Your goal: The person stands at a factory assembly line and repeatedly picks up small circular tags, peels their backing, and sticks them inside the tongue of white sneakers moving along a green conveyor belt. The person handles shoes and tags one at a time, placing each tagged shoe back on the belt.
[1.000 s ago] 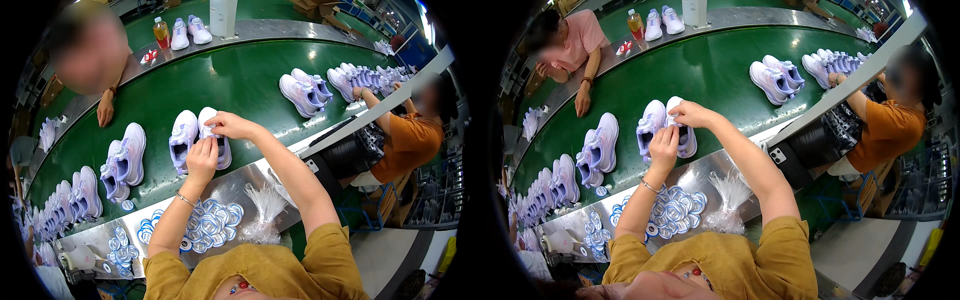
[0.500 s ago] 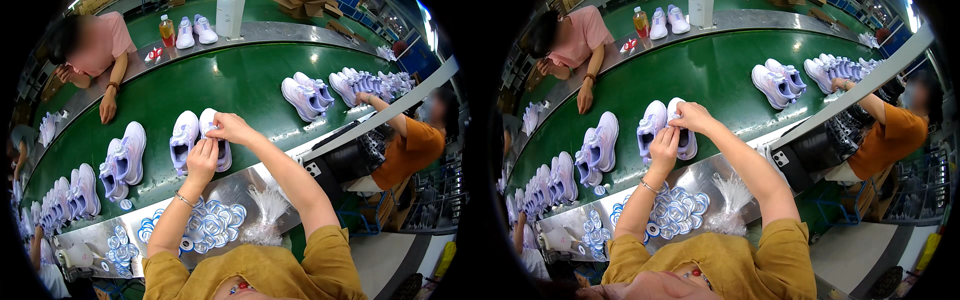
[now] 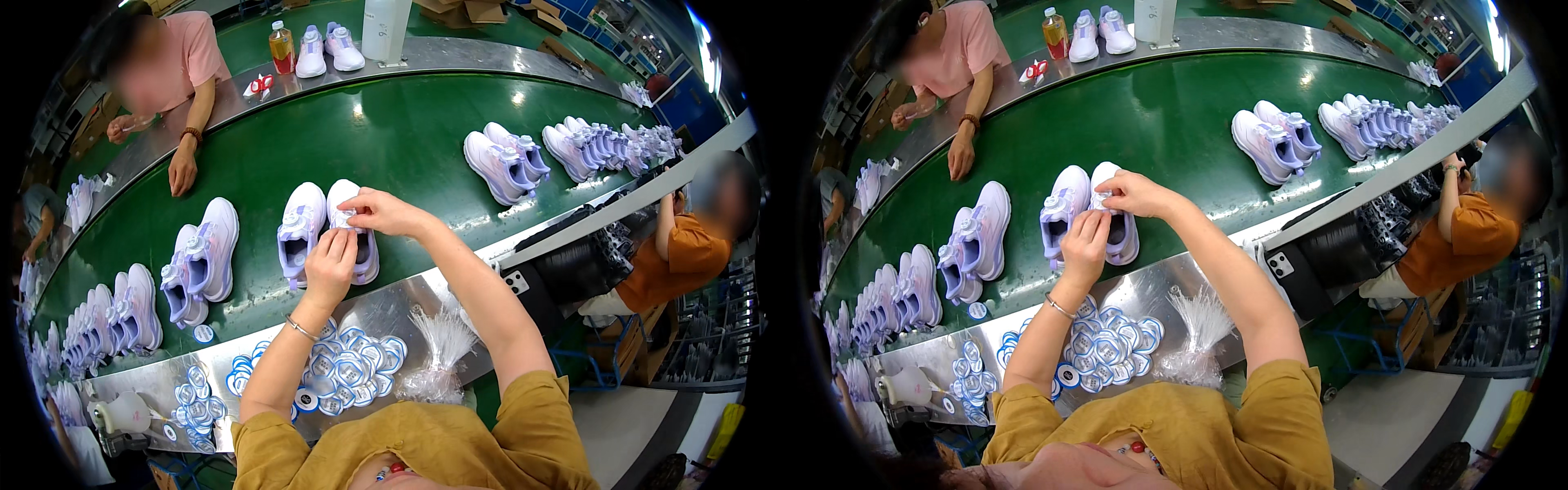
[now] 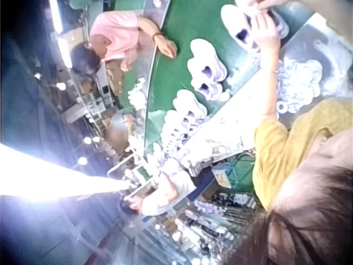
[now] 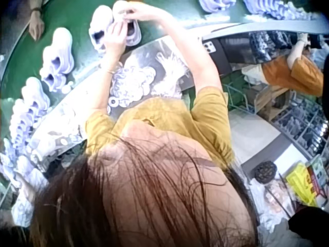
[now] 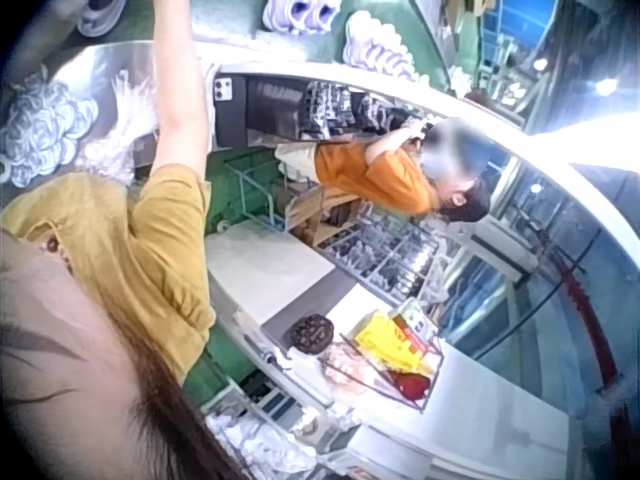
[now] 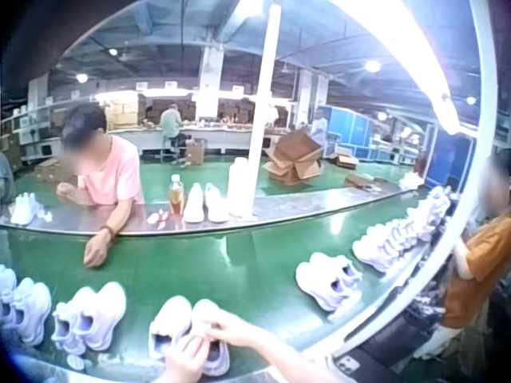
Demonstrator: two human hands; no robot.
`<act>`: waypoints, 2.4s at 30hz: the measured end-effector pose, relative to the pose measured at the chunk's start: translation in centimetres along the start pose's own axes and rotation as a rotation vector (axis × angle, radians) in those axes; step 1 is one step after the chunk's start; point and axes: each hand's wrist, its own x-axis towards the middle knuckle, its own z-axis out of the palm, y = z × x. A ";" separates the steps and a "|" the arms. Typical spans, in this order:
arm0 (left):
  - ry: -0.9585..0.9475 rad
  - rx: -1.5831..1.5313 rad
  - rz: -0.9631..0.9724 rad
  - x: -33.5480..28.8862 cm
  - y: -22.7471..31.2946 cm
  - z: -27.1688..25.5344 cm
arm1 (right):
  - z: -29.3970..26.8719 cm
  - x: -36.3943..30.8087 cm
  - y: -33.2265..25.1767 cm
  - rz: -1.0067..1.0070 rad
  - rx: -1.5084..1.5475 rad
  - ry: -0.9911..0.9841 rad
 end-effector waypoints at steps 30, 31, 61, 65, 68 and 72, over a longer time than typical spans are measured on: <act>0.044 -0.003 -0.052 -1.8 -1.7 -0.5 | 2.3 0.7 -0.4 0.078 -0.066 -0.025; 0.040 -0.021 -0.068 -1.7 -1.7 -0.6 | 2.5 0.8 -0.5 0.058 -0.100 -0.019; -0.183 -0.466 -0.567 2.0 6.1 1.8 | 1.6 -22.0 -5.3 0.140 -0.678 0.130; -0.203 -0.569 -0.558 -3.2 11.1 -4.0 | 4.1 -22.4 -3.8 0.133 -0.730 0.169; -0.252 -0.608 -0.325 -6.8 16.1 -5.2 | 3.6 -22.6 -2.3 0.067 -0.569 0.215; -0.359 -0.532 -0.105 -8.2 20.4 -5.8 | 1.4 -22.5 -5.3 -0.012 -0.132 0.516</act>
